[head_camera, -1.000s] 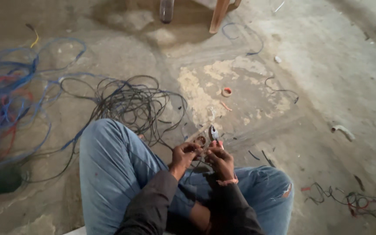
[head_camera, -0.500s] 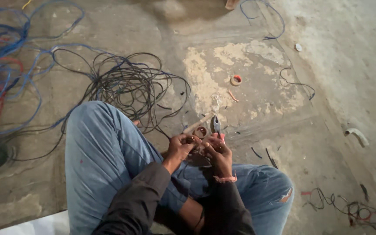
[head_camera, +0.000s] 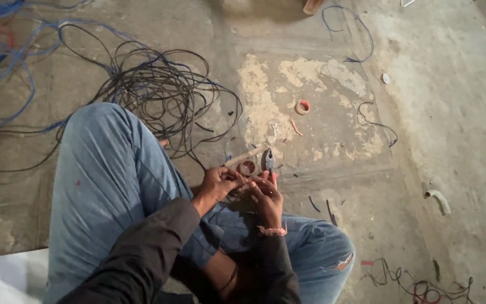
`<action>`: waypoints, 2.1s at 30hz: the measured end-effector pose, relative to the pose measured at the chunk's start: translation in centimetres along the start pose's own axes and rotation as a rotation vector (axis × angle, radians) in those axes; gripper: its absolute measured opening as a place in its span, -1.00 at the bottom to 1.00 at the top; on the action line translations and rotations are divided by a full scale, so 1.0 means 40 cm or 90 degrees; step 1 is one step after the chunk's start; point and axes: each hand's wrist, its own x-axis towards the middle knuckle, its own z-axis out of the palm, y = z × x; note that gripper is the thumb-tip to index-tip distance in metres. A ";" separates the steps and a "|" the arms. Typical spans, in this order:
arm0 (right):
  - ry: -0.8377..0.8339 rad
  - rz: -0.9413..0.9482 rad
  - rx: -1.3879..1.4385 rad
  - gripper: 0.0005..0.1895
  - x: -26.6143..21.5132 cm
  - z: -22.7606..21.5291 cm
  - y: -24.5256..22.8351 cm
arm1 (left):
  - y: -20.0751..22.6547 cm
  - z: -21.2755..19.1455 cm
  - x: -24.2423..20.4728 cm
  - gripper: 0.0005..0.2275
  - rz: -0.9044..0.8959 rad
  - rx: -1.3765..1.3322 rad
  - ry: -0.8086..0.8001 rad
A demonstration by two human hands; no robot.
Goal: The person sits on the floor and uses pliers to strip the insulation from a black electrical wire. They then twist the exposed copper strands together by hand.
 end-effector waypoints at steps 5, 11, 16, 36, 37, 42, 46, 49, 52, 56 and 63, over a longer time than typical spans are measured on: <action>-0.023 0.021 0.045 -0.83 0.003 -0.010 0.004 | 0.004 0.003 -0.003 -0.84 -0.060 -0.084 -0.016; -0.010 -0.019 0.005 -0.83 0.003 -0.011 0.001 | 0.003 0.008 -0.002 -0.88 -0.001 -0.063 -0.017; 0.025 -0.030 0.029 -0.85 -0.009 0.006 0.005 | 0.004 -0.001 0.002 -0.89 0.020 -0.103 -0.052; -0.095 -0.088 0.077 -0.82 -0.013 -0.009 -0.033 | 0.013 -0.018 -0.009 -0.88 -0.094 -0.015 -0.074; -0.089 -0.078 0.104 -0.83 -0.015 -0.004 -0.035 | 0.008 -0.020 -0.006 -0.89 -0.088 -0.059 -0.083; -0.073 -0.084 0.119 -0.85 -0.017 0.007 -0.041 | 0.013 -0.022 -0.012 -0.90 -0.029 -0.040 -0.087; -0.056 -0.064 0.067 -0.86 -0.021 0.012 -0.043 | 0.028 -0.029 -0.019 -0.92 -0.026 -0.027 -0.077; -0.059 -0.076 0.014 -0.86 -0.029 0.007 -0.069 | 0.025 -0.011 -0.023 -0.92 -0.066 -0.114 -0.063; -0.050 -0.033 0.058 -0.86 -0.050 0.031 -0.086 | 0.030 -0.014 -0.018 -0.91 -0.018 -0.063 -0.045; 0.032 -0.043 0.053 -0.84 -0.067 0.041 -0.072 | 0.018 -0.011 -0.014 -0.92 -0.092 -0.054 -0.033; 0.029 -0.036 0.023 -0.79 -0.060 0.017 -0.049 | 0.020 -0.026 -0.027 -0.92 -0.047 -0.080 -0.060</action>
